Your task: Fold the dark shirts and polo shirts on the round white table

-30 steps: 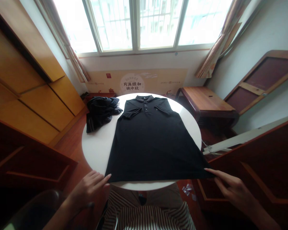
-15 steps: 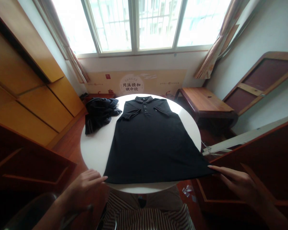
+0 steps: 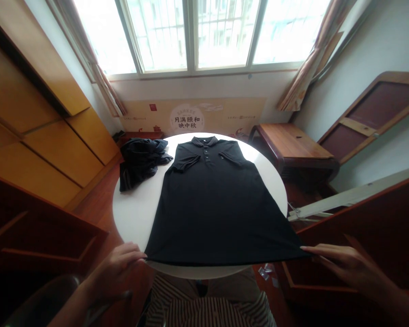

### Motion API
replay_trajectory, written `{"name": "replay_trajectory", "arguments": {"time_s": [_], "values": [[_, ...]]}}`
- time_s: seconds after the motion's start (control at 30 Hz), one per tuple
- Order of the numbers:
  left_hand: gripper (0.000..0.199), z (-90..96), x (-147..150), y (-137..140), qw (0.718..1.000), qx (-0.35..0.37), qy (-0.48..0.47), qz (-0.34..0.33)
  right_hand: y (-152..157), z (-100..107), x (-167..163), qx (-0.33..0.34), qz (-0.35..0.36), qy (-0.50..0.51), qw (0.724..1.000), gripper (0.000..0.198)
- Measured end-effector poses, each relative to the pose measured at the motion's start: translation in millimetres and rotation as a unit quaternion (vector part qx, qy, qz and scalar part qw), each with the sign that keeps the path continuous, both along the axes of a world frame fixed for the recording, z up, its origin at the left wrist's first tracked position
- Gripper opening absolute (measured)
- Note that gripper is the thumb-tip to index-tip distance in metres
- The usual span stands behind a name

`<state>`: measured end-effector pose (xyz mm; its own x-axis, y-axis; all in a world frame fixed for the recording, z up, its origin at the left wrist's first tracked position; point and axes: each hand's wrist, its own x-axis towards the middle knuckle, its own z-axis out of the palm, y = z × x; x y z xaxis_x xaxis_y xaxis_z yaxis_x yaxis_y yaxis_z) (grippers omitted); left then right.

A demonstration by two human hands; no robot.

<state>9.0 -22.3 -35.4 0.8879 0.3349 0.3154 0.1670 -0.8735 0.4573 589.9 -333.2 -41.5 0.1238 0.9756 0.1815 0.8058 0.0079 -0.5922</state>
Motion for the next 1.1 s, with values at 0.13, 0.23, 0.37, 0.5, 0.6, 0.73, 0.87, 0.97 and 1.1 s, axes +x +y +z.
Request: {"name": "replay_trajectory", "arguments": {"time_s": [0.13,0.23,0.37,0.5,0.6,0.73,0.87,0.97,1.1], "values": [[0.025,1.3,0.6,3.6,1.0,0.001,0.012,0.009,9.7,9.8,-2.8,0.031,-0.019,-0.02,0.999,0.033],[0.026,2.6,2.8,4.6,1.0,0.007,0.019,-0.006,14.0,9.9,-1.1,0.016,-0.026,-0.013,0.999,0.031],[0.026,5.9,2.1,1.5,0.999,-0.011,0.047,-0.008,10.4,7.0,0.9,-0.033,-0.016,0.013,0.999,0.026],[0.026,19.8,12.4,17.9,0.996,-0.052,0.065,-0.026,21.1,24.5,2.9,-0.121,-0.024,0.009,0.992,0.025],[0.034,36.5,45.5,60.0,0.998,-0.069,0.01,-0.003,65.6,52.0,9.8,-0.133,0.0,0.045,0.99,0.034],[0.044,56.5,127.9,144.7,0.985,-0.12,-0.061,0.107,172.9,84.2,28.4,-0.074,-0.017,0.097,0.992,0.051],[0.044,59.9,222.6,227.6,0.942,-0.21,-0.098,0.243,291.2,90.5,51.0,-0.018,-0.142,0.241,0.96,0.033],[0.038,50.0,275.7,275.6,0.911,-0.231,-0.114,0.323,362.2,79.0,65.7,0.008,-0.25,0.303,0.92,0.017],[0.033,29.7,315.6,323.7,0.89,-0.266,-0.121,0.351,426.0,55.2,84.4,-0.008,-0.297,0.318,0.901,0.021]]}}
